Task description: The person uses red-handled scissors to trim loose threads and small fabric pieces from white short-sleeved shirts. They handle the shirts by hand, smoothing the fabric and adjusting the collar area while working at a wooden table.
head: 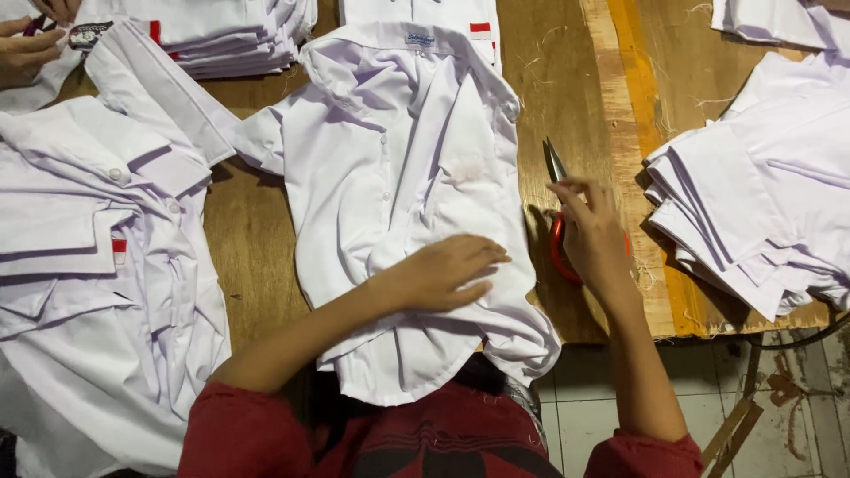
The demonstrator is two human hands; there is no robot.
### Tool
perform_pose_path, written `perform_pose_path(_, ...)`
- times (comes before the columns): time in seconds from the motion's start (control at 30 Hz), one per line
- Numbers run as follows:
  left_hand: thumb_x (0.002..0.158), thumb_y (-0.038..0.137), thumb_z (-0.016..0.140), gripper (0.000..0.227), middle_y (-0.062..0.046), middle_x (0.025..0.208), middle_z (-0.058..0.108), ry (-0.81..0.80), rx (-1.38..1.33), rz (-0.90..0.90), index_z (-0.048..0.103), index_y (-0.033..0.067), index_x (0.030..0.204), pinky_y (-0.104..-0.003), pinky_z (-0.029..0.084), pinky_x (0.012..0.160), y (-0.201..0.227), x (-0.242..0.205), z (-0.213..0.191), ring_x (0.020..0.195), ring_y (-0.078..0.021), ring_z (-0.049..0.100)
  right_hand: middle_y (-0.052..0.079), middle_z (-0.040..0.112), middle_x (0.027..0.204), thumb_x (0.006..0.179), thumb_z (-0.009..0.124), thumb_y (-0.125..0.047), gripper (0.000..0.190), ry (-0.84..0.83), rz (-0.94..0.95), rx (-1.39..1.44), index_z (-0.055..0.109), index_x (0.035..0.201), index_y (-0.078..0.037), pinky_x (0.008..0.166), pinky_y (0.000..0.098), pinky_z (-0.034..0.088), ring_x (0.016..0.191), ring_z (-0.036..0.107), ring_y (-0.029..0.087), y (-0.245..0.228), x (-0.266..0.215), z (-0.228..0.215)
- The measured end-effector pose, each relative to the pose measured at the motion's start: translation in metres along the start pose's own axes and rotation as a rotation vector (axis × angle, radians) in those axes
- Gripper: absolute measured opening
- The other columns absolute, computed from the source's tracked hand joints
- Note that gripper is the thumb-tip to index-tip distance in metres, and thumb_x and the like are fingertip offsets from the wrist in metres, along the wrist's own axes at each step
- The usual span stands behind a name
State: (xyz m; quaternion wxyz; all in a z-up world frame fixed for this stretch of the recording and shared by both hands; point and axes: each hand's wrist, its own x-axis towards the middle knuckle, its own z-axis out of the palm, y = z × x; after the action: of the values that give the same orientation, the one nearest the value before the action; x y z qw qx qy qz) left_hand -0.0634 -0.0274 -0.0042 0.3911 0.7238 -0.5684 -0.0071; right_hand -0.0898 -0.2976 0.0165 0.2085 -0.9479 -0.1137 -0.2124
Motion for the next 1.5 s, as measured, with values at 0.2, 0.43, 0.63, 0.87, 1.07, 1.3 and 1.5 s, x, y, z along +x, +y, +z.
perform_pose_path(0.2, 0.097, 0.046, 0.047, 0.074, -0.020, 0.165, 0.028, -0.349, 0.374, -0.093, 0.030, 0.0098, 0.159, -0.057, 0.018, 0.124, 0.011, -0.041, 0.040, 0.157, -0.0374, 0.019, 0.027, 0.065, 0.115, 0.112, 0.062, -0.038, 0.047, -0.085, 0.310, 0.482, 0.058, 0.131, 0.004, 0.083, 0.0471, 0.059, 0.107, 0.067, 0.044, 0.024, 0.089, 0.080)
perform_pose_path(0.43, 0.107, 0.043, 0.042, 0.045, -0.014, 0.140, 0.056, -0.023, 0.384, -0.114, 0.058, 0.0133, 0.135, -0.051, 0.034, 0.118, -0.014, 0.019, -0.010, 0.141, -0.0319, 0.047, -0.005, 0.040, 0.060, 0.108, 0.055, -0.041, 0.032, 0.198, 0.709, 1.089, 0.057, 0.090, -0.014, 0.037, 0.0200, 0.035, 0.038, 0.044, 0.009, 0.076, 0.130, 0.142)
perform_pose_path(0.63, 0.106, 0.038, 0.040, 0.059, -0.022, 0.165, 0.029, 0.070, 0.735, -0.235, 0.035, 0.0144, 0.160, -0.047, 0.025, 0.124, -0.055, 0.018, 0.012, 0.155, -0.0392, 0.026, 0.001, 0.049, 0.054, 0.112, 0.055, -0.045, 0.039, 0.228, 0.598, 0.986, 0.058, 0.089, -0.013, 0.033, 0.0216, 0.039, 0.040, 0.056, 0.013, 0.103, 0.131, 0.127)
perform_pose_path(0.87, 0.105, 0.037, 0.042, 0.058, -0.021, 0.161, 0.036, 0.047, 0.578, -0.216, 0.038, 0.0146, 0.158, -0.048, 0.023, 0.125, -0.060, 0.013, 0.010, 0.152, -0.0359, 0.033, -0.006, 0.045, 0.063, 0.113, 0.062, -0.033, 0.033, 0.243, 0.507, 0.917, 0.064, 0.087, -0.012, 0.046, 0.0180, 0.030, 0.053, 0.046, 0.003, 0.134, 0.133, 0.143)
perform_pose_path(1.07, 0.102, 0.013, 0.049, 0.032, -0.006, 0.128, 0.060, 0.212, 0.301, -0.268, 0.063, 0.0117, 0.130, -0.038, 0.045, 0.108, -0.059, 0.002, -0.058, 0.125, -0.0250, 0.057, 0.014, 0.063, 0.094, 0.109, 0.070, -0.037, 0.041, 0.053, 0.419, 0.638, 0.058, 0.127, -0.002, 0.067, 0.0307, 0.050, 0.083, 0.061, 0.020, 0.074, 0.120, 0.083)
perform_pose_path(1.3, 0.098, 0.015, 0.060, 0.017, -0.004, 0.093, 0.053, 0.343, 0.281, -0.565, 0.058, 0.0092, 0.114, -0.043, 0.050, 0.085, -0.093, -0.041, -0.064, 0.090, -0.0272, 0.061, 0.013, 0.054, 0.129, 0.089, 0.079, -0.028, 0.051, 0.061, -0.244, -0.043, 0.062, 0.135, -0.011, 0.089, 0.0470, 0.043, 0.116, 0.052, 0.034, -0.038, 0.076, 0.080)
perform_pose_path(1.5, 0.108, 0.038, 0.051, 0.031, 0.002, 0.068, 0.052, 0.258, 0.423, -0.652, 0.065, 0.0119, 0.097, -0.035, 0.053, 0.068, -0.104, -0.037, -0.054, 0.070, -0.0184, 0.060, -0.007, 0.067, 0.116, 0.093, 0.067, -0.038, 0.015, -0.188, -0.553, -0.124, 0.067, 0.102, -0.026, 0.098, 0.0466, 0.037, 0.121, 0.055, 0.018, -0.055, 0.046, 0.079)
